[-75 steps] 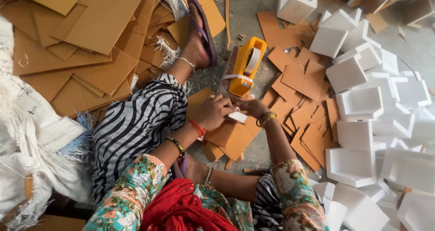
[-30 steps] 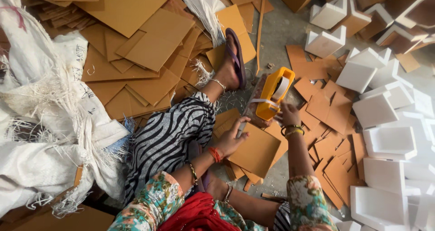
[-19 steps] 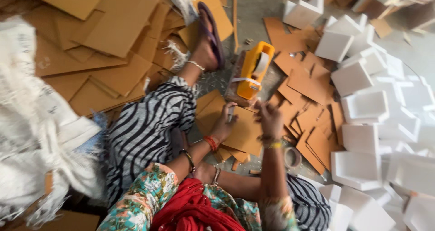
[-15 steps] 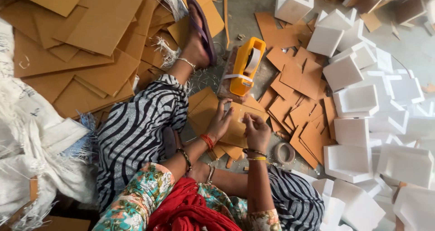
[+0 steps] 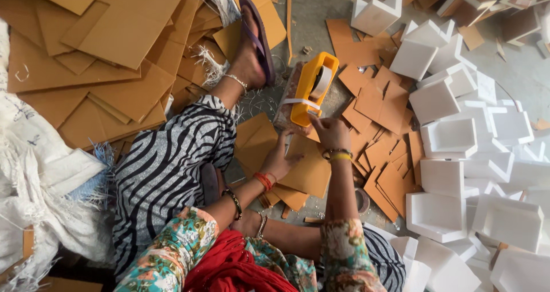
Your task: The person sits on the floor and assembles small cardboard boxes by inserting white foam inserts into brown cardboard shells. They use a handheld tape dispenser to apply adhesive tape to the seams, securing the components together. The finished boxes are placed in a pile to the right.
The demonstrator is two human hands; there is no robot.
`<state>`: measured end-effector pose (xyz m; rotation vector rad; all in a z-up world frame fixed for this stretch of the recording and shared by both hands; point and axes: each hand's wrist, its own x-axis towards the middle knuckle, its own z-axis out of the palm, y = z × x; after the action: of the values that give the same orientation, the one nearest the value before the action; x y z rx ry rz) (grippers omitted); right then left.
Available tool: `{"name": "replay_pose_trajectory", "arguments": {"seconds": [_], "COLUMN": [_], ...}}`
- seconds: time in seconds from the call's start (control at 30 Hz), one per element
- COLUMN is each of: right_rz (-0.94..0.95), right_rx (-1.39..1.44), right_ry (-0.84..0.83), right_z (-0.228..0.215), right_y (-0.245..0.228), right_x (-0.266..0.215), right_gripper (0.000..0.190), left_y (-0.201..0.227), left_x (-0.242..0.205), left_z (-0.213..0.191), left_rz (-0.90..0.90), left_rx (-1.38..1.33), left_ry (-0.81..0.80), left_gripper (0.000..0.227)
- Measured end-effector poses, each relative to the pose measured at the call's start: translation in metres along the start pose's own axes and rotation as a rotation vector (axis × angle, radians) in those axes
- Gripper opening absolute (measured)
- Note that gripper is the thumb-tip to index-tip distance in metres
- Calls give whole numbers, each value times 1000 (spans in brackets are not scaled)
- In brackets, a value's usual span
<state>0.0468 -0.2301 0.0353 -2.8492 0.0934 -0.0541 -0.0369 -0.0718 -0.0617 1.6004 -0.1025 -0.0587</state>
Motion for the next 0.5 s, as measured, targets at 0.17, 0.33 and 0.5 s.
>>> {"name": "replay_pose_trajectory", "arguments": {"seconds": [0.17,0.33,0.5], "right_rz": [178,44,394], "right_rx": [214,100,1368], "right_ry": [-146,-161,-378], "right_z": [17,19,-19], "right_y": [10,30,66], "right_x": [16,6,-70], "right_gripper": [37,37,49], "left_y": [-17,11,75], "left_x": [11,-1,-33], "left_z": [-4,-8,-48], "left_rz": [-97,17,385], "left_rx": [-32,-24,177], "left_ry": [-74,-131,-295], "left_gripper": [78,78,75]}}
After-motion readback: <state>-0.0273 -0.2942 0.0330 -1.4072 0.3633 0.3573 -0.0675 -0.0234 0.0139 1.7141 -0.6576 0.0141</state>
